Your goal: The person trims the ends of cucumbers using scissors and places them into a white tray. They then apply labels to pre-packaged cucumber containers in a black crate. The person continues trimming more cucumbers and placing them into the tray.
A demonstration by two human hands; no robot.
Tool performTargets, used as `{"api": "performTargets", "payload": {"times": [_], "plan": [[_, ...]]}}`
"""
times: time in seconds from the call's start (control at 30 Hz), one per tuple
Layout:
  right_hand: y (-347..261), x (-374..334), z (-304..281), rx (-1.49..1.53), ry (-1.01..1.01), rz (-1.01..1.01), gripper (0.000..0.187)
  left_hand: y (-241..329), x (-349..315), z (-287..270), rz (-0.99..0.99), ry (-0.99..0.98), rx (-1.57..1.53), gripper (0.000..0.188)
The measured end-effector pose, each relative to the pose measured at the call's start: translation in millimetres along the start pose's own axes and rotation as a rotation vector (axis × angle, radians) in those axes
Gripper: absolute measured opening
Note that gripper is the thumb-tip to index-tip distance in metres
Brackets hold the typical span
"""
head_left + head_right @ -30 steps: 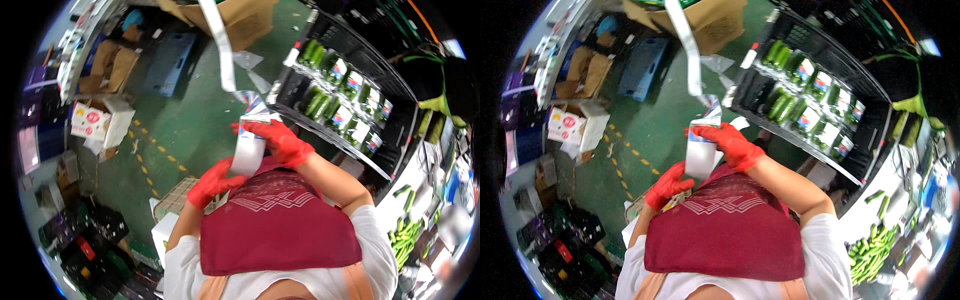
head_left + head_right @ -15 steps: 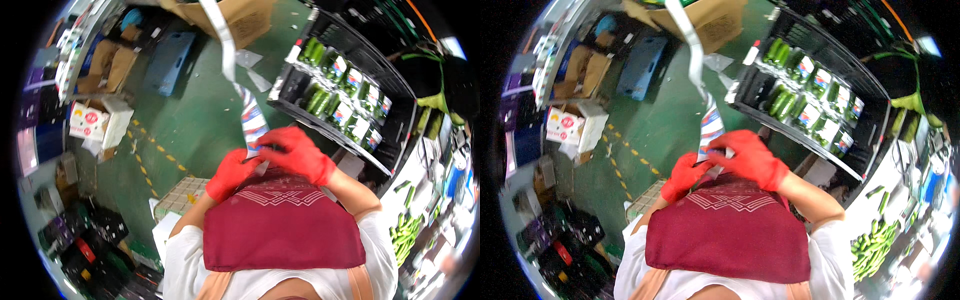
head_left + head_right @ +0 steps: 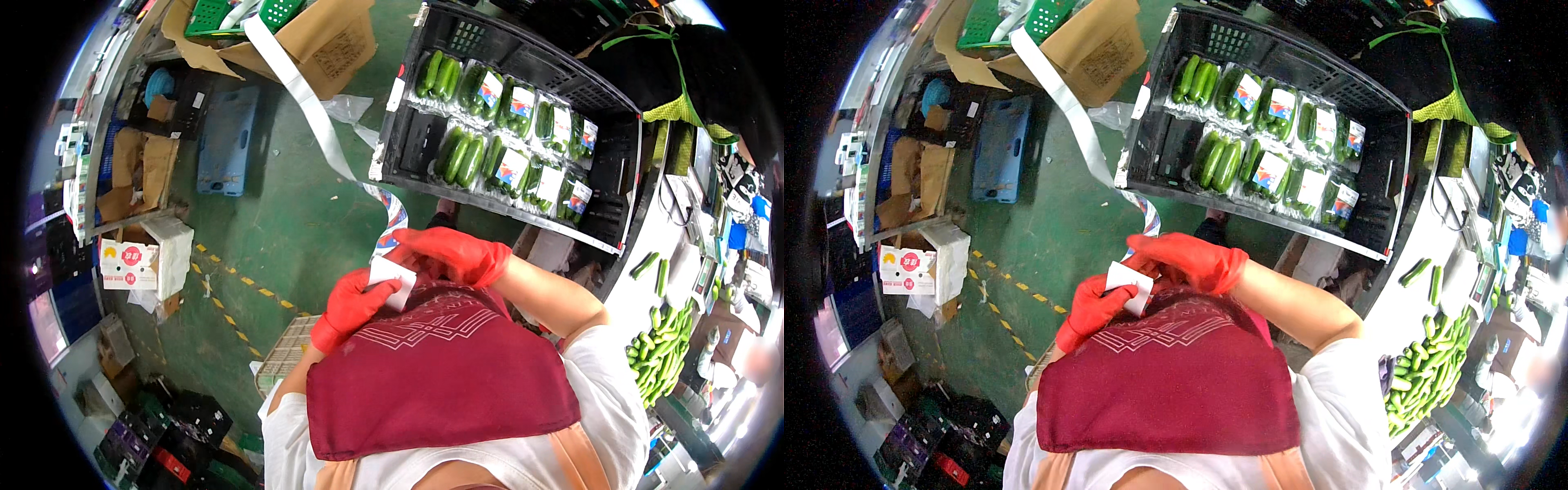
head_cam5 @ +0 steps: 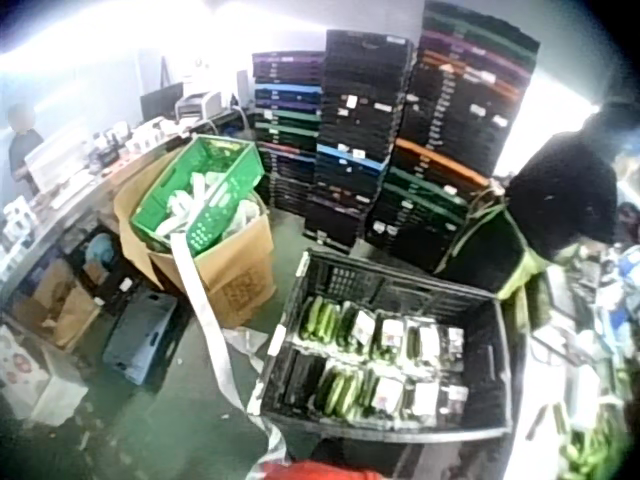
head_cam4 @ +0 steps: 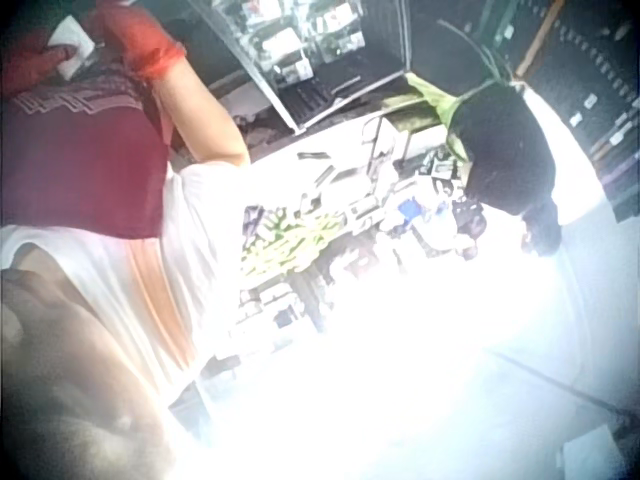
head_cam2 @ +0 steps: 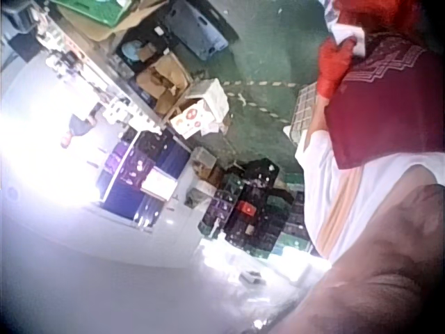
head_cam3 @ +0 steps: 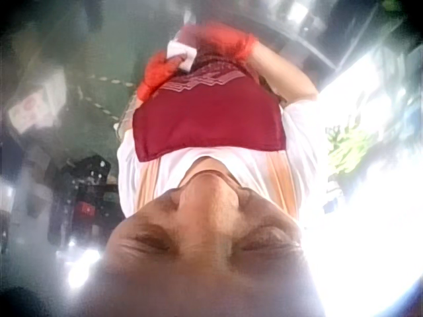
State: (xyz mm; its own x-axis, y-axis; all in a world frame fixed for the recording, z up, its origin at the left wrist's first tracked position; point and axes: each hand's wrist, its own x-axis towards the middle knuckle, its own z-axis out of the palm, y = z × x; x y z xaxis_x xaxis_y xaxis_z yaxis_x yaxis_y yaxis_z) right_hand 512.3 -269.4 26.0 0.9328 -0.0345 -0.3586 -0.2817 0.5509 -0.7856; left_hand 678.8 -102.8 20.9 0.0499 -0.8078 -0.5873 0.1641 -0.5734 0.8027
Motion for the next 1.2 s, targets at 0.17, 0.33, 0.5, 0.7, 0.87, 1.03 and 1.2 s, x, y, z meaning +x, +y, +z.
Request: {"api": "performTargets", "payload": {"times": [0.17, 0.33, 0.5, 0.7, 0.87, 1.03, 1.2], "plan": [[-3, 1, 16, -0.072, 0.345, 0.166, 0.028, -1, 9, -1, 0.055, -0.046, 0.312, 0.02], [-18, -30, -83, -0.106, 0.557, 0.006, 0.023, 4, 7, -6, -0.077, -0.031, 0.272, 0.022], [6, -30, -189, -0.528, 1.111, -0.069, 0.018, -16, 8, -11, -0.273, 0.095, 0.021, 0.019], [19, 4, -196, -1.426, 1.074, -0.335, 0.014, -12, 14, -11, -0.254, 0.151, -0.049, 0.019], [74, 13, -200, -1.713, 0.682, -0.056, 0.015, -15, 15, -13, -0.253, 0.151, -0.004, 0.02], [88, 17, -198, -1.576, 0.61, -0.033, 0.016, -12, 17, -12, -0.279, 0.165, 0.008, 0.021], [93, 13, -198, -1.394, 0.545, -0.01, 0.023, -21, 19, -14, -0.267, 0.157, 0.045, 0.022]]}}
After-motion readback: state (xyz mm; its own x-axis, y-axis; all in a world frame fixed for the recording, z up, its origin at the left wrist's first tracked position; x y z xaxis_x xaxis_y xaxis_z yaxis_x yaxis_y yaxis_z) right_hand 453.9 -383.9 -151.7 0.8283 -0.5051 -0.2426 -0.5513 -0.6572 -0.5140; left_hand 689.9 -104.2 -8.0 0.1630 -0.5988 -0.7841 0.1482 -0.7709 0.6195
